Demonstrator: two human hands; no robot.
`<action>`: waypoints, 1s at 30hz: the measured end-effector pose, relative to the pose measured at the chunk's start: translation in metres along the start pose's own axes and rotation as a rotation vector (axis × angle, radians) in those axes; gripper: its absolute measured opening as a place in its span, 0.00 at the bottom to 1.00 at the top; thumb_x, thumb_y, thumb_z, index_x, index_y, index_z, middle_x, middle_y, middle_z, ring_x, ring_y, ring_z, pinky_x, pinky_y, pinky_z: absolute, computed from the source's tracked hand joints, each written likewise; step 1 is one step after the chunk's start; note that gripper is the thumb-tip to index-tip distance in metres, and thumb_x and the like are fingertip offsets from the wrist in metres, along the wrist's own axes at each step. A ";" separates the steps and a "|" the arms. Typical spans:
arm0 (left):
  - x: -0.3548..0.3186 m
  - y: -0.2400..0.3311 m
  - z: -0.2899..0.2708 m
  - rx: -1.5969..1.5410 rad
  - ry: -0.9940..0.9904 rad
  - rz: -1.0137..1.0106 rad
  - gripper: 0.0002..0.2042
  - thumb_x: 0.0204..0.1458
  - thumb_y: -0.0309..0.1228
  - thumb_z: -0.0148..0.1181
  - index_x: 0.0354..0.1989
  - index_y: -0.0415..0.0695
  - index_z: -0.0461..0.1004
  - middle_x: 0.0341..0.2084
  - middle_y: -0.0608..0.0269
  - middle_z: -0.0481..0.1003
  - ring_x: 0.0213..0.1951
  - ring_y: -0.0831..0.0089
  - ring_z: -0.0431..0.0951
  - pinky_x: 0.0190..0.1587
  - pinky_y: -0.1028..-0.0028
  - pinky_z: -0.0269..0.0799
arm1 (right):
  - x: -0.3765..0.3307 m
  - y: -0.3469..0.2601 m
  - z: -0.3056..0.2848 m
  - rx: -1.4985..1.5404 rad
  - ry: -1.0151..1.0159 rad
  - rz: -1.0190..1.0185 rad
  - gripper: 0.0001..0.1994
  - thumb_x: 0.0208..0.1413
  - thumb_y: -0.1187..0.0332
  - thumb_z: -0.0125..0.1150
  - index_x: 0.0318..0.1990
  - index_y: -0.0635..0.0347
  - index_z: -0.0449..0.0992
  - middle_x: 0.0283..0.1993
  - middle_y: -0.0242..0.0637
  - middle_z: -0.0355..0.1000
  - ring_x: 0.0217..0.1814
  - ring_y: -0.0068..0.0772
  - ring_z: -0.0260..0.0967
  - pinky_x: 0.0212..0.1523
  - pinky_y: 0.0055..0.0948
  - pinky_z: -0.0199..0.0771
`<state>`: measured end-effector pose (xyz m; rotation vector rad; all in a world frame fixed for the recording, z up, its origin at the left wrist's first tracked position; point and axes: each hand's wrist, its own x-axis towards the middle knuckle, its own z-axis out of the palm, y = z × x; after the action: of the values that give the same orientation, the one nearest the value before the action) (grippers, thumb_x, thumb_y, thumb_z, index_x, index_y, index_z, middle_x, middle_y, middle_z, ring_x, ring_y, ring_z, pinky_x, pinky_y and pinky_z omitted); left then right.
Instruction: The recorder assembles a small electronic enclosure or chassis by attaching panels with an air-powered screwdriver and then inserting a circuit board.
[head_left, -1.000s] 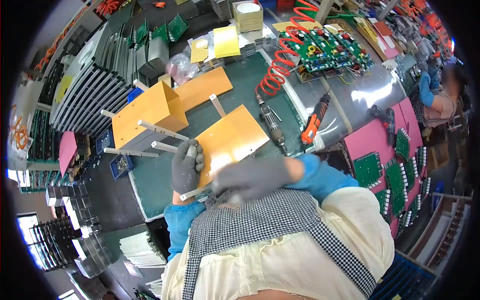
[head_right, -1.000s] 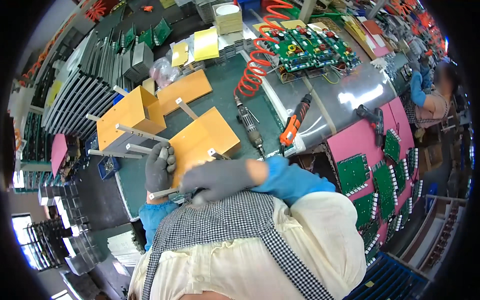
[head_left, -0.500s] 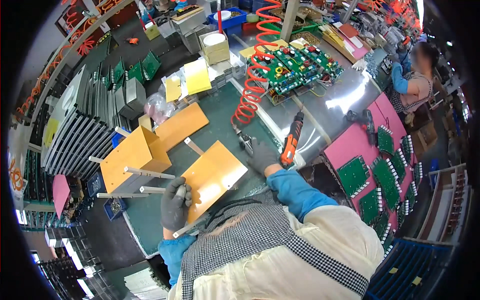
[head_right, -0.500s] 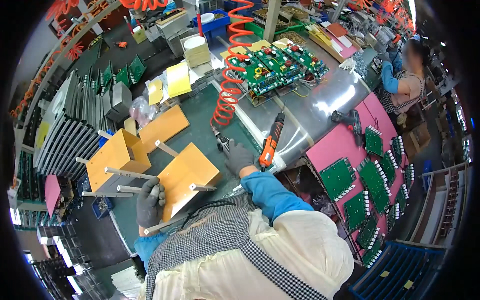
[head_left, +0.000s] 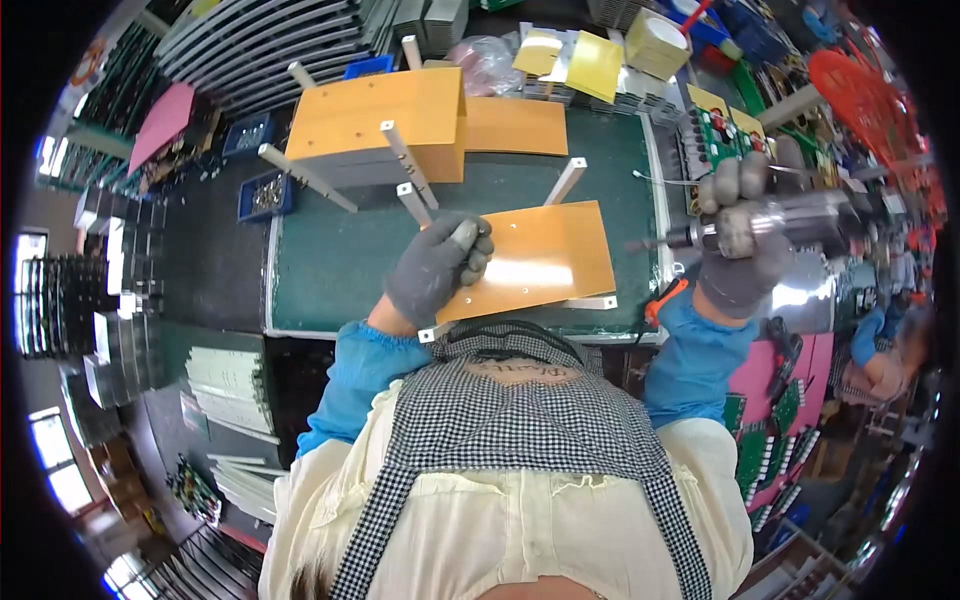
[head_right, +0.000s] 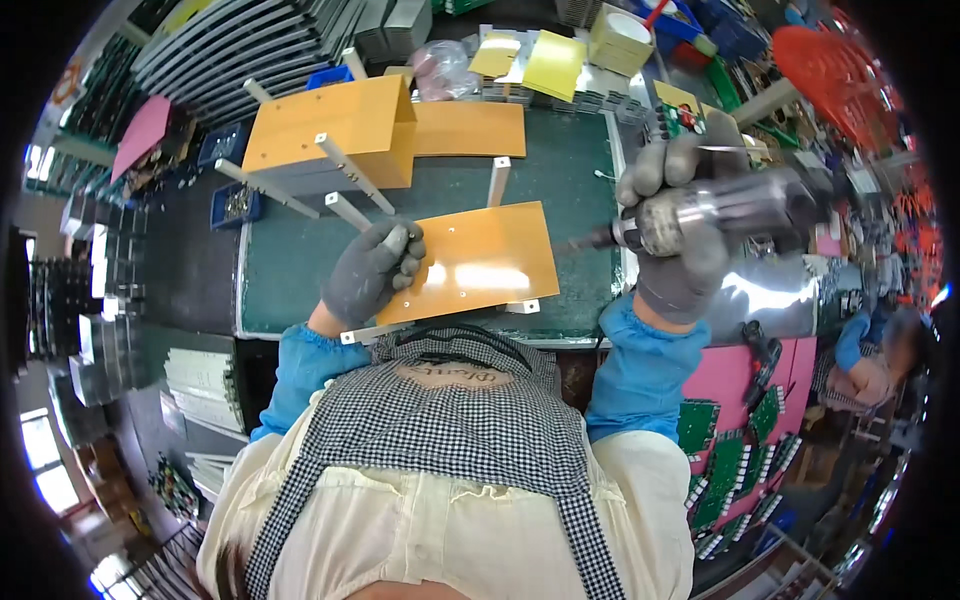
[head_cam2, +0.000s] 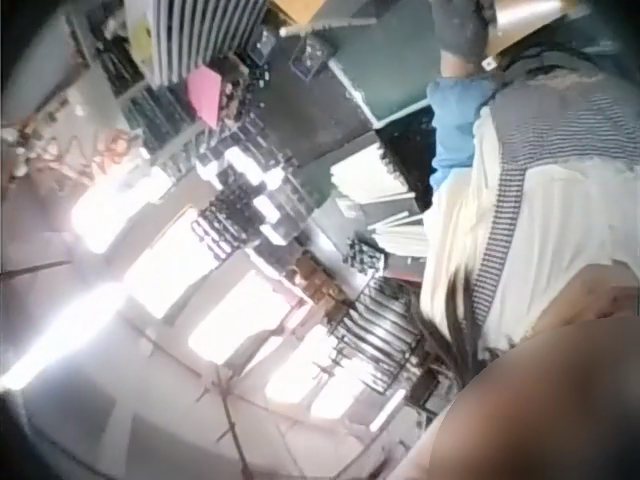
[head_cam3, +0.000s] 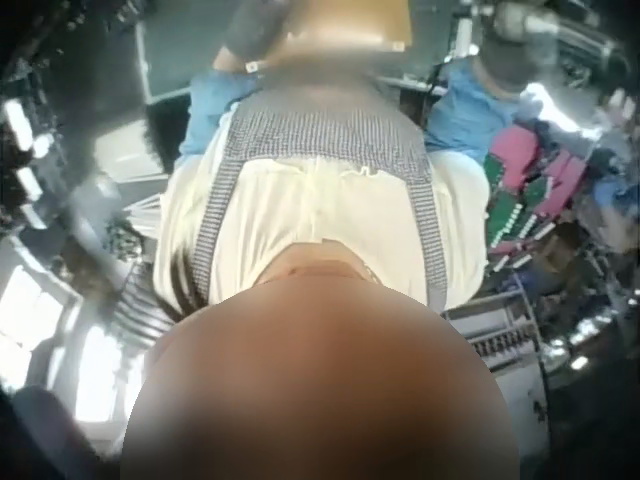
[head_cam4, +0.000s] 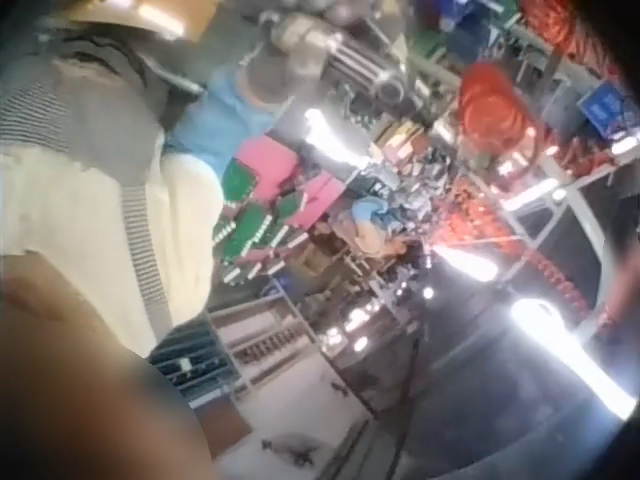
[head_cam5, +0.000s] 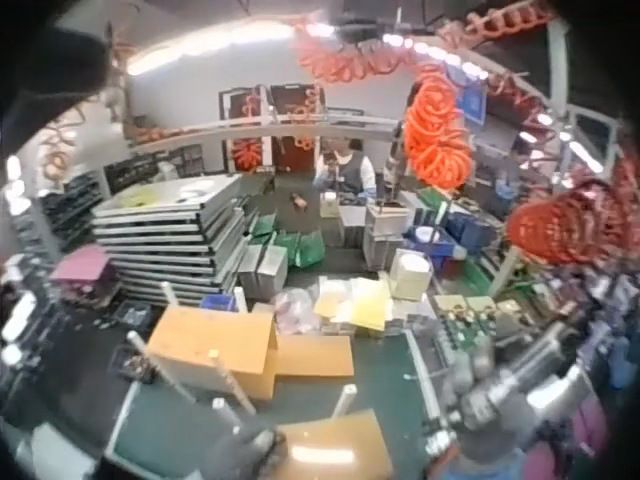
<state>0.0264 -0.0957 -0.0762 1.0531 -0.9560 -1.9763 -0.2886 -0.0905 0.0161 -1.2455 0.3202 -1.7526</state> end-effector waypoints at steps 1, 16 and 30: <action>0.000 0.001 0.000 0.005 0.023 -0.023 0.12 0.68 0.37 0.46 0.46 0.40 0.69 0.32 0.69 0.68 0.29 0.83 0.65 0.30 0.82 0.65 | 0.010 -0.001 0.011 0.155 -0.159 -0.013 0.31 0.55 0.62 0.69 0.64 0.60 0.65 0.52 0.39 0.70 0.52 0.37 0.71 0.51 0.42 0.78; -0.004 0.004 0.002 -0.003 0.095 -0.018 0.15 0.69 0.41 0.45 0.39 0.42 0.70 0.25 0.71 0.68 0.22 0.86 0.62 0.24 0.85 0.60 | 0.000 0.093 0.078 0.144 -0.008 0.178 0.25 0.51 0.79 0.59 0.59 0.58 0.67 0.49 0.38 0.70 0.46 0.32 0.75 0.52 0.45 0.78; -0.005 0.012 0.012 0.158 0.103 -0.039 0.17 0.68 0.37 0.45 0.52 0.36 0.73 0.26 0.71 0.70 0.23 0.87 0.64 0.26 0.85 0.61 | -0.004 0.088 0.069 -0.028 0.046 0.232 0.24 0.52 0.82 0.58 0.58 0.60 0.68 0.48 0.39 0.71 0.45 0.32 0.75 0.48 0.34 0.80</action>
<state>0.0203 -0.0940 -0.0593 1.2567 -1.0566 -1.8817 -0.1832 -0.1144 -0.0130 -1.1404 0.4971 -1.5840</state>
